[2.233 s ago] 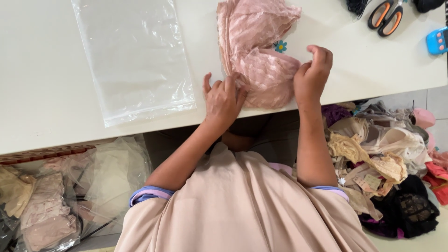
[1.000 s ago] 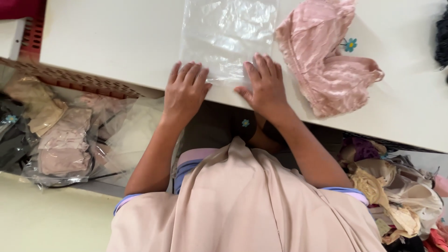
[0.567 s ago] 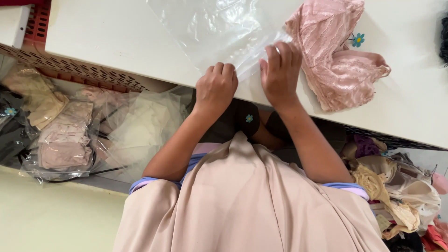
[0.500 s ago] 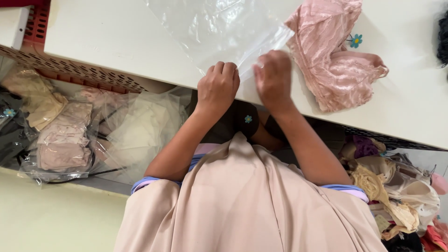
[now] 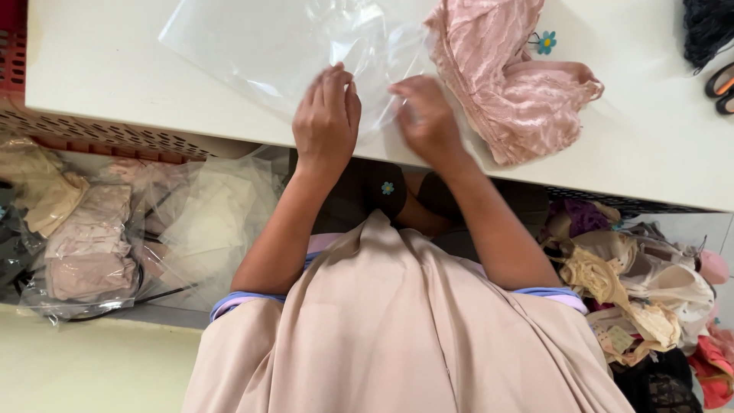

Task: The person picks up pink and tan bras from a pile, folds them, and places them into clear plastic bags.

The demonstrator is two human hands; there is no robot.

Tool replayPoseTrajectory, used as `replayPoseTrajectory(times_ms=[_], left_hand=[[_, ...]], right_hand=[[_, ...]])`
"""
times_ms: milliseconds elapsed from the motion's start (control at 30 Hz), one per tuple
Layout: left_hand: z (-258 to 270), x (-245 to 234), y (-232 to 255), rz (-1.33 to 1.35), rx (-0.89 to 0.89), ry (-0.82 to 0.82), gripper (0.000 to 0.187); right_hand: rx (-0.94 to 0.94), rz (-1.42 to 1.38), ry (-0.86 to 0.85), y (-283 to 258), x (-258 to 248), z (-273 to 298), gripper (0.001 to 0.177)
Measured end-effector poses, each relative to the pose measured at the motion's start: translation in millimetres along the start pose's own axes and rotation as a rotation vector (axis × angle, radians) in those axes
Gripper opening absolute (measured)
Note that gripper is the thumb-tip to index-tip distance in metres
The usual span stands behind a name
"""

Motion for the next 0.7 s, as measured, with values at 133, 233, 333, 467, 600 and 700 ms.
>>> replayPoseTrajectory(times_ms=[133,233,333,467,600,700], left_hand=[[1,7,7,-0.083,0.02,0.002,0.013],[-1,11,10,-0.1,0.035,0.012,0.013],[0,18,7,-0.09,0.048,0.014,0.013],[11,25,0,-0.036,0.066,0.019,0.015],[17,27,-2,-0.026,0.076,0.023,0.016],[16,27,0,0.0,0.079,0.024,0.018]], right_hand=[[-0.034,0.127,0.387,47,-77,-12,0.029],[0.039,0.326,0.456,98,-99,-13,0.056],[-0.035,0.299,0.446,56,-110,-11,0.046],[-0.198,0.125,0.175,-23,-40,55,0.018],[-0.225,-0.032,-0.098,-27,46,123,0.018],[-0.143,0.043,-0.369,43,119,172,0.01]])
Point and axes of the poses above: each hand's wrist, its own z-axis away from the middle knuckle, its own x-axis out of the palm, y = z × x, the point moved 10 cm from there along -z, towards the middle knuckle, and after that the axes turned 2 degrees about x, right-handed, at the moved point
